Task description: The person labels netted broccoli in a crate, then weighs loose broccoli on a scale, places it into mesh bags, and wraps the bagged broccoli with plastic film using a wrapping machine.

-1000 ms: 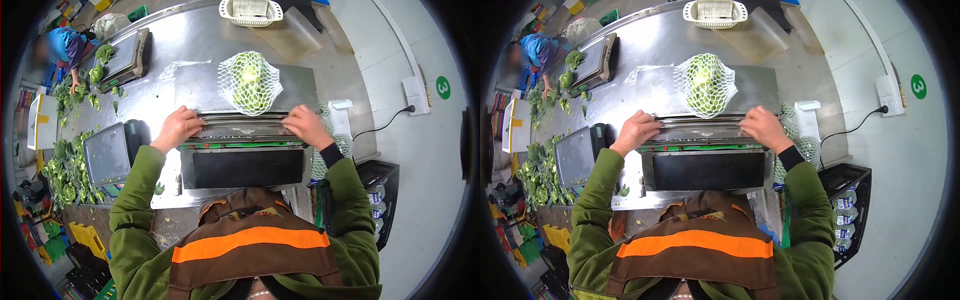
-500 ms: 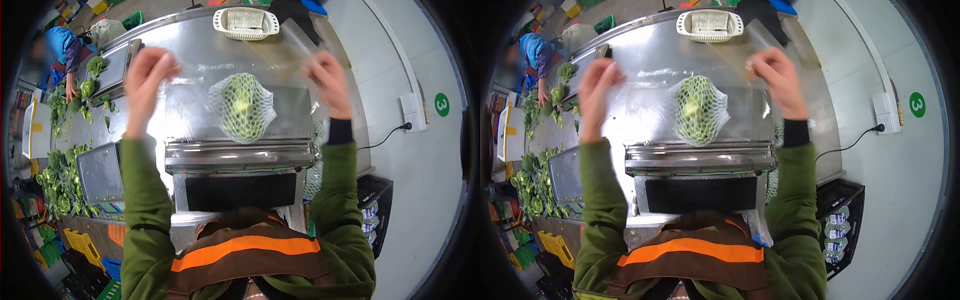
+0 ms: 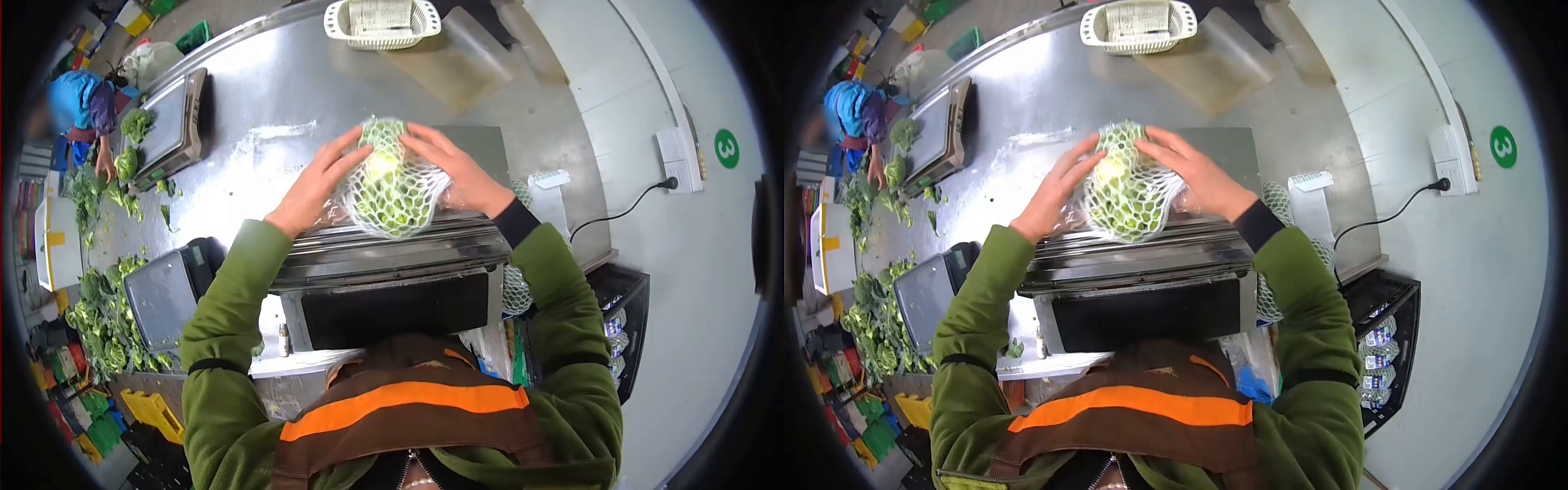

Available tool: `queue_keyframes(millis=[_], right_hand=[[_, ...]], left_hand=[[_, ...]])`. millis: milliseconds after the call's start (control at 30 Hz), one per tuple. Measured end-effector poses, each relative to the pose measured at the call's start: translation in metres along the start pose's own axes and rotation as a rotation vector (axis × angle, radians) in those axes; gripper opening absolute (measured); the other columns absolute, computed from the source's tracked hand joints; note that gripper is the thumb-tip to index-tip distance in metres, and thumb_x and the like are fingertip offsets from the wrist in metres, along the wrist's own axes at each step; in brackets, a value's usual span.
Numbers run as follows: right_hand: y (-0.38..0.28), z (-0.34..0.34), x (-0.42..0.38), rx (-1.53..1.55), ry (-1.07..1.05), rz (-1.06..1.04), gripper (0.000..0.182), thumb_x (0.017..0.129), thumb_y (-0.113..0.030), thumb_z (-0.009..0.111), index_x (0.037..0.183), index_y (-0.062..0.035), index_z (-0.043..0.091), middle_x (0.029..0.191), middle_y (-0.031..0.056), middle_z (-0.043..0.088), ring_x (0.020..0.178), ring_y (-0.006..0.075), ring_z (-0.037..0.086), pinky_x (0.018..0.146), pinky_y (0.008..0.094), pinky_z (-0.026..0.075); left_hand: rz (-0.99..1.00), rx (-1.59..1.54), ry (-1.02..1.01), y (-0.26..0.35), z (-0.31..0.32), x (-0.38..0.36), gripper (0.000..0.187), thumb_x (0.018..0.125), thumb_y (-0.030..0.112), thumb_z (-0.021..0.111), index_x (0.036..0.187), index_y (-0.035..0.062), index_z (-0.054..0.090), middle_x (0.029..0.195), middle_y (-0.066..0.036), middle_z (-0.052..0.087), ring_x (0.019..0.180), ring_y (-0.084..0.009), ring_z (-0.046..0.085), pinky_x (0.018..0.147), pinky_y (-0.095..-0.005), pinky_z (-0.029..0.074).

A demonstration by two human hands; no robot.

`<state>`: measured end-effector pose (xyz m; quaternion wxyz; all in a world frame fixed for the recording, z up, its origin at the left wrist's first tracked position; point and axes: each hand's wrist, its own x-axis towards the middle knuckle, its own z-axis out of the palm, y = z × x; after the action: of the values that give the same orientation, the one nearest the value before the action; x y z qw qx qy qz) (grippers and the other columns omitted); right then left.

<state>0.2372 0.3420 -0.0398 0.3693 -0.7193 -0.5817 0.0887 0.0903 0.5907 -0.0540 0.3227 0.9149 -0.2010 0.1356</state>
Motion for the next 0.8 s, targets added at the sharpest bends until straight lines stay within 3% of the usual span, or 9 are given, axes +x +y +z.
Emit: queue_keyframes(millis=[100, 233, 367, 433, 533, 600, 667, 733, 800], right_hand=[[-0.034, -0.005, -0.041, 0.382, -0.007, 0.142, 0.073, 0.066, -0.025, 0.084, 0.131, -0.0064, 0.056, 0.118, 0.0163, 0.064, 0.108, 0.0313, 0.063, 0.095, 0.0366, 0.048], [-0.103, -0.004, -0.100, 0.394, -0.187, 0.250, 0.054, 0.074, -0.030, 0.081, 0.116, -0.0022, 0.063, 0.090, 0.0124, 0.071, 0.081, 0.0261, 0.070, 0.079, 0.0335, 0.055], [-0.148, 0.013, -0.150, 0.946, -0.478, 0.968, 0.055, 0.088, -0.045, 0.068, 0.116, 0.0021, 0.059, 0.081, 0.0137, 0.069, 0.058, 0.0176, 0.067, 0.051, 0.0269, 0.056], [-0.152, 0.037, -0.179, 1.099, -0.595, 1.112, 0.073, 0.090, -0.062, 0.053, 0.123, 0.0027, 0.053, 0.086, 0.0183, 0.068, 0.066, 0.0221, 0.069, 0.053, 0.0314, 0.058], [-0.161, 0.065, -0.226, 1.146, -0.700, 1.166, 0.085, 0.091, -0.072, 0.037, 0.132, 0.0014, 0.046, 0.099, 0.0219, 0.066, 0.076, 0.0274, 0.070, 0.058, 0.0342, 0.058], [-0.175, 0.072, -0.254, 1.210, -0.517, 1.374, 0.083, 0.093, -0.070, 0.035, 0.139, -0.0008, 0.040, 0.109, 0.0234, 0.063, 0.079, 0.0296, 0.070, 0.064, 0.0368, 0.059], [-0.177, 0.083, -0.294, 1.448, -0.425, 1.391, 0.077, 0.096, -0.065, 0.035, 0.142, -0.0032, 0.035, 0.116, 0.0255, 0.059, 0.084, 0.0319, 0.069, 0.069, 0.0387, 0.059], [-0.201, 0.078, -0.302, 1.324, 0.169, 1.475, 0.066, 0.099, -0.059, 0.035, 0.137, -0.0047, 0.039, 0.115, 0.0229, 0.059, 0.081, 0.0321, 0.070, 0.067, 0.0380, 0.059], [-0.217, 0.082, -0.283, 1.040, 0.277, 1.416, 0.046, 0.100, -0.045, 0.046, 0.114, -0.0024, 0.055, 0.093, 0.0139, 0.064, 0.067, 0.0219, 0.066, 0.058, 0.0314, 0.053]], left_hand=[[-0.169, -0.375, -0.028, 0.037, -0.004, -0.021, 0.081, 0.067, 0.026, 0.083, 0.134, -0.0011, 0.047, 0.121, -0.021, 0.061, 0.109, -0.0392, 0.061, 0.094, -0.0388, 0.048], [-0.234, -0.557, -0.278, 0.100, -0.001, -0.055, 0.067, 0.073, 0.037, 0.079, 0.121, -0.0018, 0.054, 0.104, -0.017, 0.068, 0.090, -0.0268, 0.068, 0.080, -0.0379, 0.051], [-0.606, -0.994, -0.418, 0.136, 0.055, -0.141, 0.053, 0.090, 0.031, 0.066, 0.131, 0.0004, 0.050, 0.116, -0.012, 0.065, 0.101, -0.0195, 0.063, 0.091, -0.0320, 0.049], [-0.704, -0.981, -0.530, 0.156, 0.075, -0.168, 0.056, 0.100, 0.043, 0.049, 0.138, 0.0029, 0.044, 0.125, -0.012, 0.060, 0.111, -0.0218, 0.059, 0.092, -0.0362, 0.051], [-1.163, -1.634, -0.604, 0.189, 0.099, -0.196, 0.055, 0.102, 0.040, 0.043, 0.145, 0.0068, 0.033, 0.127, -0.017, 0.057, 0.106, -0.0331, 0.063, 0.084, -0.0484, 0.056], [-1.353, -1.701, -0.637, 0.202, 0.098, -0.203, 0.062, 0.103, 0.042, 0.035, 0.148, 0.0019, 0.021, 0.139, -0.026, 0.043, 0.108, -0.0411, 0.062, 0.086, -0.0495, 0.056], [-1.357, -2.017, -0.193, 0.225, 0.085, -0.216, 0.063, 0.103, 0.043, 0.032, 0.146, -0.0011, 0.021, 0.139, -0.029, 0.042, 0.110, -0.0427, 0.061, 0.084, -0.0499, 0.056], [-1.434, -1.975, 0.081, 0.258, 0.072, -0.201, 0.053, 0.103, 0.034, 0.040, 0.142, -0.0010, 0.028, 0.125, -0.028, 0.050, 0.103, -0.0368, 0.063, 0.076, -0.0409, 0.060], [-1.370, -1.240, 0.142, 0.272, 0.083, -0.204, 0.044, 0.103, 0.033, 0.043, 0.131, -0.0009, 0.036, 0.112, -0.019, 0.054, 0.088, -0.0245, 0.064, 0.064, -0.0318, 0.059]])
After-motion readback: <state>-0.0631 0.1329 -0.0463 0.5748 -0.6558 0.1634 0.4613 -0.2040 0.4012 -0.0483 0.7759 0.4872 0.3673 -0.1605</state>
